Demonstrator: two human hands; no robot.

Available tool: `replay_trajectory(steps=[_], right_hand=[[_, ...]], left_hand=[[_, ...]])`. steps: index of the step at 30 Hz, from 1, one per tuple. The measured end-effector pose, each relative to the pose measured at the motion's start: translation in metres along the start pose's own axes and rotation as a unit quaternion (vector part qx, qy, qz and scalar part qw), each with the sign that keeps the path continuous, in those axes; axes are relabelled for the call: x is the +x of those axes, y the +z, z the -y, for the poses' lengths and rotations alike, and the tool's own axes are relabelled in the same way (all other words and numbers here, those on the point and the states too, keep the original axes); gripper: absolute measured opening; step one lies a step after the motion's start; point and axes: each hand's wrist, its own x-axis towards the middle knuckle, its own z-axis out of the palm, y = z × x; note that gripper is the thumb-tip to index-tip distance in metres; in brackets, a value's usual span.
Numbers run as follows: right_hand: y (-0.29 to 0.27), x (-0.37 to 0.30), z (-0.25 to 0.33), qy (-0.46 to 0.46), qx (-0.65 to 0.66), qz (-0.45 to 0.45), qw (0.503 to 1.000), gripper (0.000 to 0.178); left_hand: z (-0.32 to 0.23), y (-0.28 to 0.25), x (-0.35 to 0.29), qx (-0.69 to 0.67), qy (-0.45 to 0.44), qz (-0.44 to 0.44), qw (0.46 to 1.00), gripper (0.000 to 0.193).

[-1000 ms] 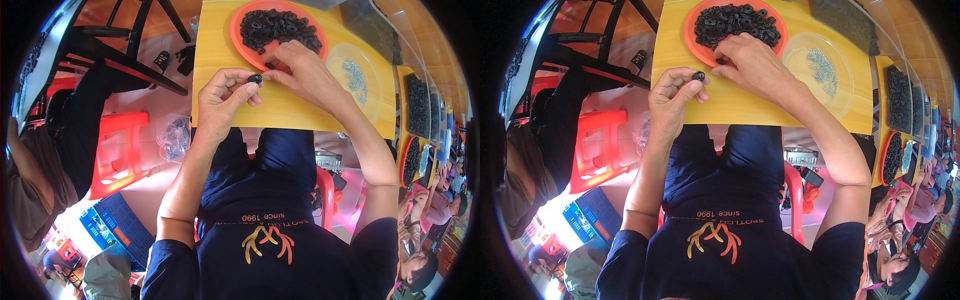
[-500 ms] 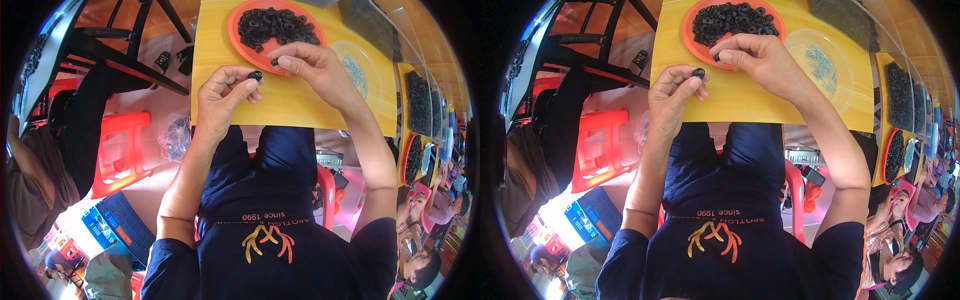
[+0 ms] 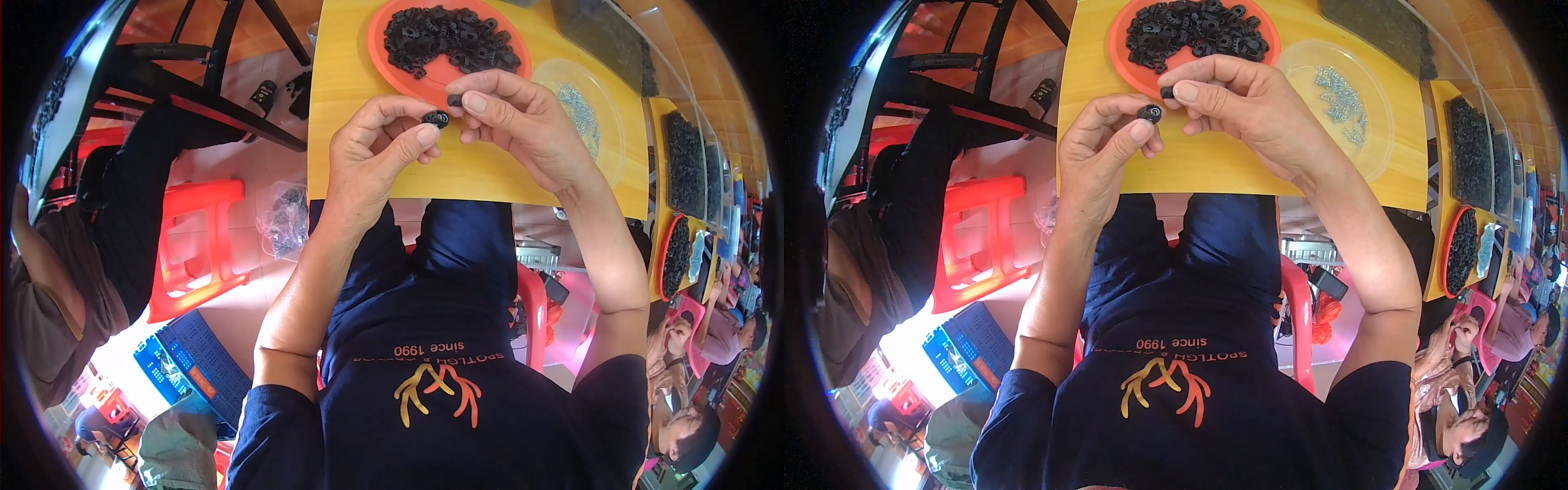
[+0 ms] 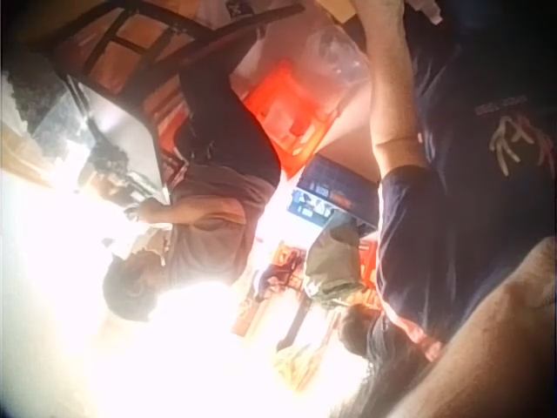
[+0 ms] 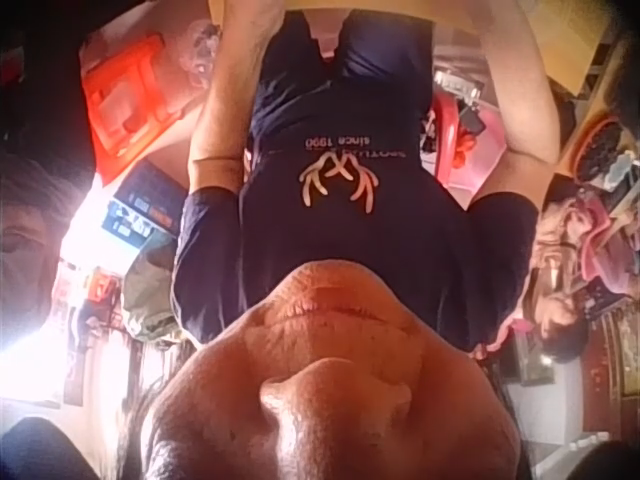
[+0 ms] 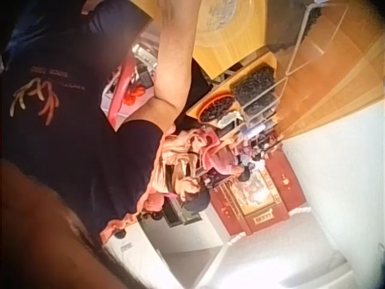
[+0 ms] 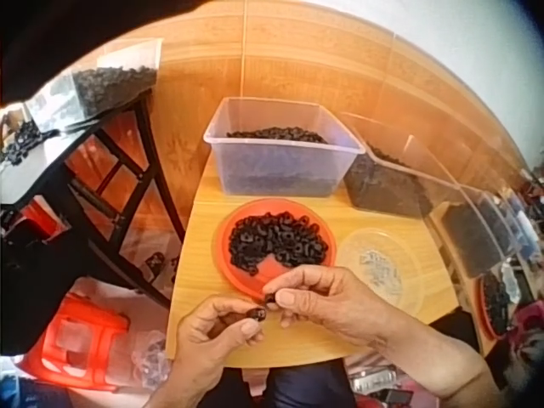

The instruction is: The person assembles cord locks by taking small metal springs from a tray and inserting them into plastic stoppers by hand.

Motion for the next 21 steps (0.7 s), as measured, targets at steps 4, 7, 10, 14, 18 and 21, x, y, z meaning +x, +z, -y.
replay_trajectory(steps=[4,7,10,14,18,21], right_hand=[[0.005,-0.002,-0.01,-0.052,0.021,-0.06,0.997,0.021],[0.006,-0.002,-0.017,-0.089,-0.074,-0.073,0.991,0.018],[0.011,-0.003,-0.023,-0.144,-0.122,-0.104,0.976,0.02],[0.009,-0.006,-0.02,-0.147,-0.209,-0.08,0.963,0.021],[0.003,-0.007,-0.013,-0.139,-0.201,-0.078,0.967,0.02],[-0.006,-0.011,0.0,-0.114,-0.186,-0.069,0.973,0.019]], left_hand=[[0.0,0.003,0.0,0.005,0.045,0.002,0.999,0.02],[0.002,0.001,-0.001,0.023,0.036,-0.005,0.999,0.019],[0.001,0.005,-0.001,0.018,0.055,0.004,0.998,0.019],[0.002,0.006,0.0,0.02,0.063,0.014,0.998,0.019],[0.002,0.003,0.001,-0.003,0.03,0.024,0.999,0.019],[0.004,0.004,-0.001,-0.019,-0.003,0.012,1.0,0.018]])
